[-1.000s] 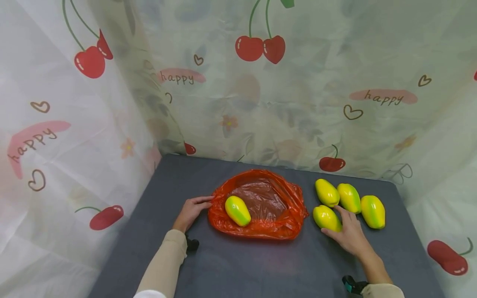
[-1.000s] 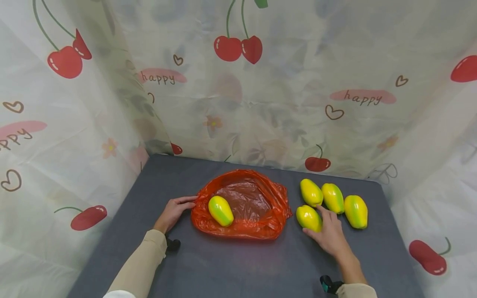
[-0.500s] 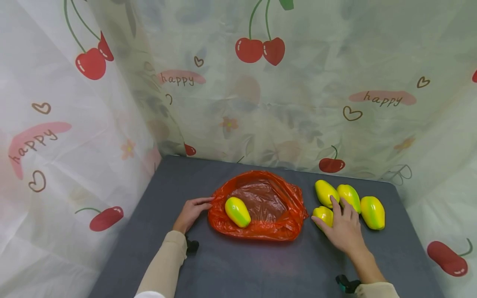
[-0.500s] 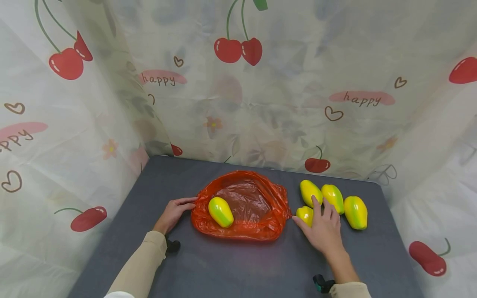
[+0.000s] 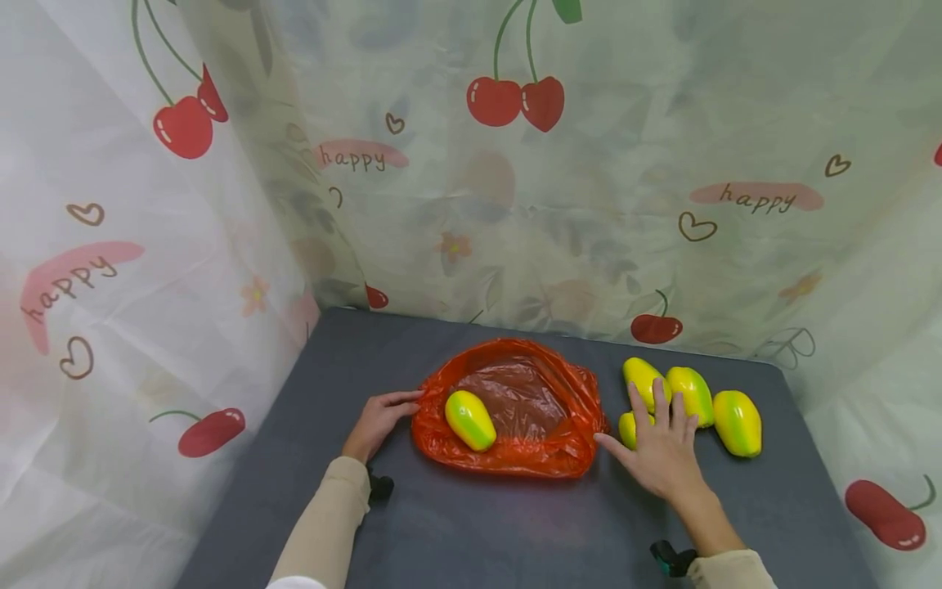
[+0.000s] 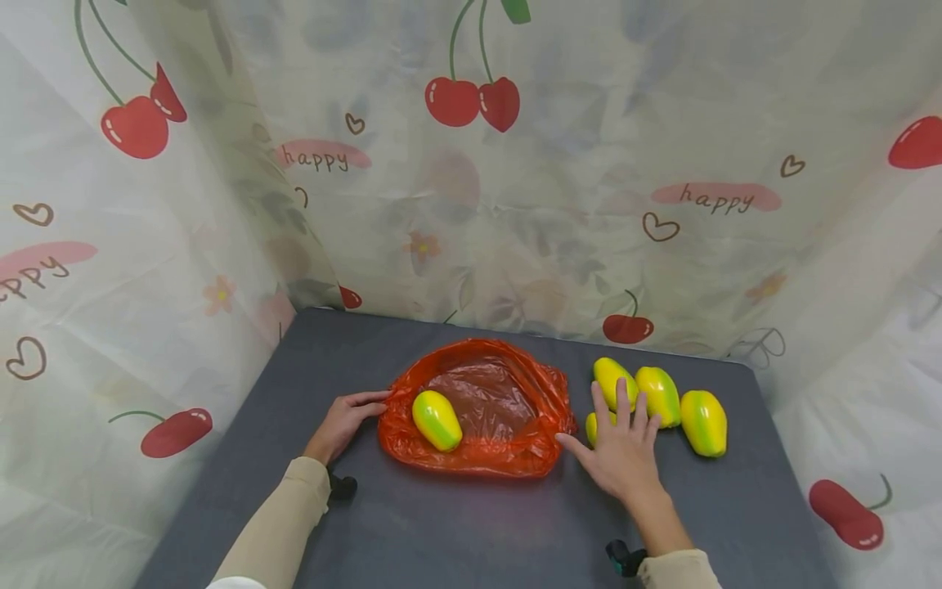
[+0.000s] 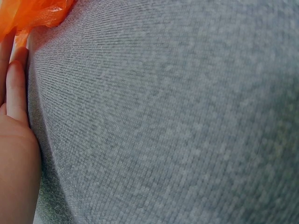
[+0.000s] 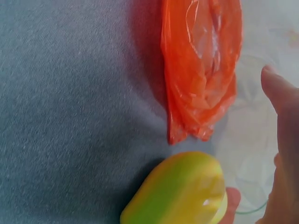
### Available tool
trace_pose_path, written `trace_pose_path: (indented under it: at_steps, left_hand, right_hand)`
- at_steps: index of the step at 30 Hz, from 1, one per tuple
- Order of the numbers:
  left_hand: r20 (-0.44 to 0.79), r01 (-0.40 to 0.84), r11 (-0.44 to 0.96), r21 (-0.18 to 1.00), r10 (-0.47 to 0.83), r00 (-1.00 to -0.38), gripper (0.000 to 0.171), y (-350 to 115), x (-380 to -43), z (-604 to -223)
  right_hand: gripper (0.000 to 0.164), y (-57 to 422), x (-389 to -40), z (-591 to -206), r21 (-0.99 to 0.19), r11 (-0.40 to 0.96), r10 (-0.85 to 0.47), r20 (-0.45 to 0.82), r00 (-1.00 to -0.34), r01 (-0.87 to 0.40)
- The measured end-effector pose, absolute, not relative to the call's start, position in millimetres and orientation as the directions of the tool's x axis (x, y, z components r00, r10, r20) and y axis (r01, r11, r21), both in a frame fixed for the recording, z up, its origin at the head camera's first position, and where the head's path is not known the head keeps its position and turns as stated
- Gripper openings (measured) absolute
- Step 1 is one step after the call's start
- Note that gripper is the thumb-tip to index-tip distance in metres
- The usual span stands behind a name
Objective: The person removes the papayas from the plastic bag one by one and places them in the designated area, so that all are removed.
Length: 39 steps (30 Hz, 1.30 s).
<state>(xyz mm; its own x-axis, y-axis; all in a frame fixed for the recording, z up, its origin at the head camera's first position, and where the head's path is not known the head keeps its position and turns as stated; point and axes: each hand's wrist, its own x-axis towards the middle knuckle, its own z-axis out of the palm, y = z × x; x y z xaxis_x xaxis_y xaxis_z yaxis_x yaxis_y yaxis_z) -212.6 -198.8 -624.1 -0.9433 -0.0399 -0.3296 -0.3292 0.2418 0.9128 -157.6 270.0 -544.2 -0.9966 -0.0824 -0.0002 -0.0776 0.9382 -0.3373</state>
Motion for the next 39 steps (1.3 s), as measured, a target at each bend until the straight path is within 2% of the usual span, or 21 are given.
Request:
trace_pose_path:
  at_steps: [10, 18, 29, 35, 39]
  left_hand:
    - [-0.336, -0.335, 0.242, 0.911, -0.04, -0.941, 0.029, -194, -214, -627]
    - [-0.324, -0.324, 0.258, 0.91, -0.044, -0.945, 0.03, -195, -213, -624]
    - [-0.333, -0.33, 0.232, 0.915, -0.028, -0.943, 0.03, -193, -212, -626]
    - [-0.321, -0.32, 0.238, 0.917, -0.035, -0.947, 0.03, -194, -211, -624]
    - [-0.321, -0.323, 0.243, 0.915, -0.046, -0.946, 0.031, -197, -210, -621]
  right_hand:
    - [0.104, 249, -162, -549, -0.337, 0.93, -0.149, 0.02, -0.989, -0.147]
    - [0.106, 210, -168, -541, -0.317, 0.927, -0.215, -0.007, -0.977, -0.201]
    - [0.103, 164, -179, -533, -0.288, 0.881, -0.369, 0.075, -0.927, -0.374]
    - [0.103, 146, -184, -528, -0.311, 0.863, -0.407, 0.037, -0.913, -0.398]
    - [0.103, 133, -190, -524, -0.368, 0.839, -0.436, -0.013, -0.9, -0.401]
